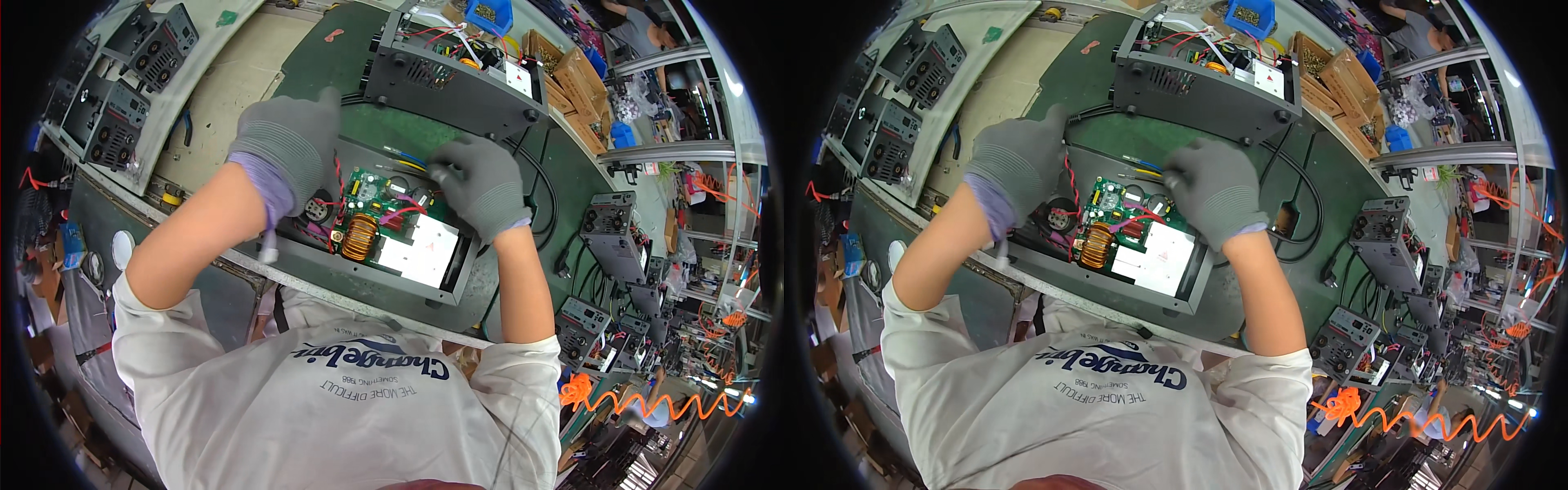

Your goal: The person assembles an electronic device, likely a power supply unit, at a workbench. They use a power drill to secure screws, connect various colored wires to the circuit board, and organize the internal components. The person handles the device casing and internal parts, ensuring connections are secure before placing the unit on the table.

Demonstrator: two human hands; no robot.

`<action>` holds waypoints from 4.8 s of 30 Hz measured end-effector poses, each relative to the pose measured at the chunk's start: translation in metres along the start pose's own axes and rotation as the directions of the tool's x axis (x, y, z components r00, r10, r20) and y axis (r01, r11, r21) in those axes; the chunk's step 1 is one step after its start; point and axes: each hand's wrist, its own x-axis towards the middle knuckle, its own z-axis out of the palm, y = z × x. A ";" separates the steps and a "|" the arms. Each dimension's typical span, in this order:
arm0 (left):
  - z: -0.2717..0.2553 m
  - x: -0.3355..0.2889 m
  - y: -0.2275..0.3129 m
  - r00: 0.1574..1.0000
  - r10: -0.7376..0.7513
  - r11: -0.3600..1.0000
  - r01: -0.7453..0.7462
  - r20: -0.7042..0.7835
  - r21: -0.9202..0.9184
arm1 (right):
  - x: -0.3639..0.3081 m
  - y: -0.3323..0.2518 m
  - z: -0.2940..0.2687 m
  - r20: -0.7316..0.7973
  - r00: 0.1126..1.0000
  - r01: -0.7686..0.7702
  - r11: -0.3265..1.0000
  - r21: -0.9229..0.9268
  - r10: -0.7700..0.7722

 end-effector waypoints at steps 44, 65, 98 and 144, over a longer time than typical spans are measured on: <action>0.038 0.104 0.055 0.663 0.708 0.695 -0.593 0.243 -0.405 | -0.069 -0.007 0.025 -0.558 0.792 -0.191 0.969 0.159 0.247; 0.053 0.070 0.096 0.742 0.661 0.300 -0.402 -0.115 -0.865 | -0.057 0.010 0.026 -0.401 0.717 -0.173 0.703 0.690 0.571; 0.056 0.079 0.090 0.692 0.708 0.662 -0.585 0.137 -0.468 | -0.105 -0.034 0.048 -0.355 0.741 -0.286 0.747 0.600 0.570; 0.057 0.064 0.103 0.721 0.693 0.630 -0.605 0.001 -0.486 | -0.099 -0.034 0.048 -0.417 0.681 -0.290 0.745 0.601 0.602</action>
